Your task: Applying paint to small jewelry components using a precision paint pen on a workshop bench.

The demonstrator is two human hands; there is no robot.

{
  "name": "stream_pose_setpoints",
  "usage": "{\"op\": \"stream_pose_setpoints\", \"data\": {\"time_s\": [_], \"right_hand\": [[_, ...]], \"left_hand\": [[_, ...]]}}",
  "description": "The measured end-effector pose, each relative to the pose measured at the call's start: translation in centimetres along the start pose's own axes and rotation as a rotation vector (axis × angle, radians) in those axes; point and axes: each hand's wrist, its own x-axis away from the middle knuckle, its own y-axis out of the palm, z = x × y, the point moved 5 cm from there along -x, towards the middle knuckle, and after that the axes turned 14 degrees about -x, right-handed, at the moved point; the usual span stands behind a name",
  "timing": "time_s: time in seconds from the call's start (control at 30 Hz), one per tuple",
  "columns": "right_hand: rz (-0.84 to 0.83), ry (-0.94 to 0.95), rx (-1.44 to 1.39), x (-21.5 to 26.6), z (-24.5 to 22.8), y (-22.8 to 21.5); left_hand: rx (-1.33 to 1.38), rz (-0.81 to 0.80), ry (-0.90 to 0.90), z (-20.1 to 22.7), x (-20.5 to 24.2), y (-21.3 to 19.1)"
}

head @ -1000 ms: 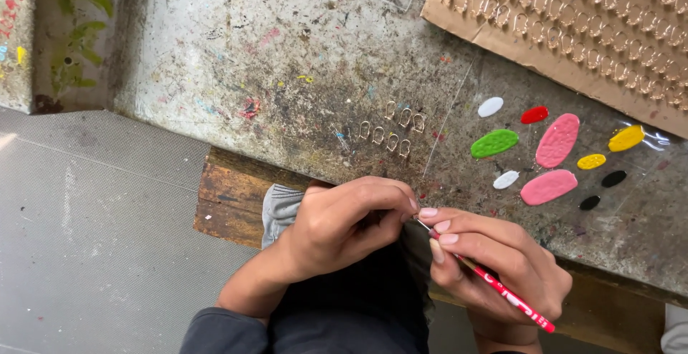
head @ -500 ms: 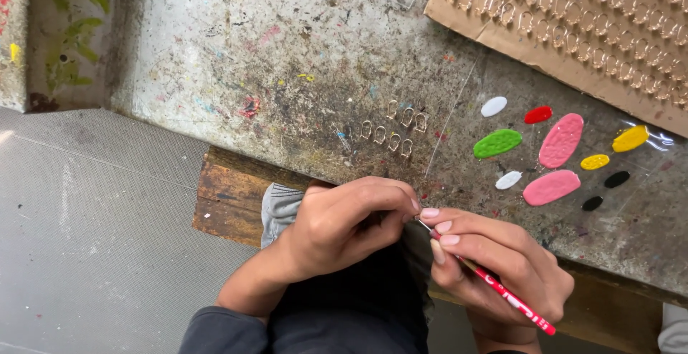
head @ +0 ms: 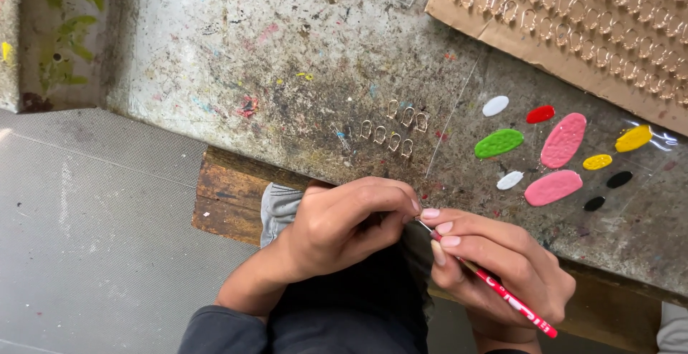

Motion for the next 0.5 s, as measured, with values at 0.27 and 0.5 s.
{"op": "stream_pose_setpoints", "data": {"time_s": [0.27,0.5], "right_hand": [[0.006,0.003,-0.002,0.07,0.05,0.01],[-0.006,-0.003,-0.005,0.24,0.21,-0.14]], "left_hand": [[-0.007,-0.002,0.001,-0.07,0.01,0.01],[-0.002,-0.005,0.004,-0.12,0.07,0.07]]}}
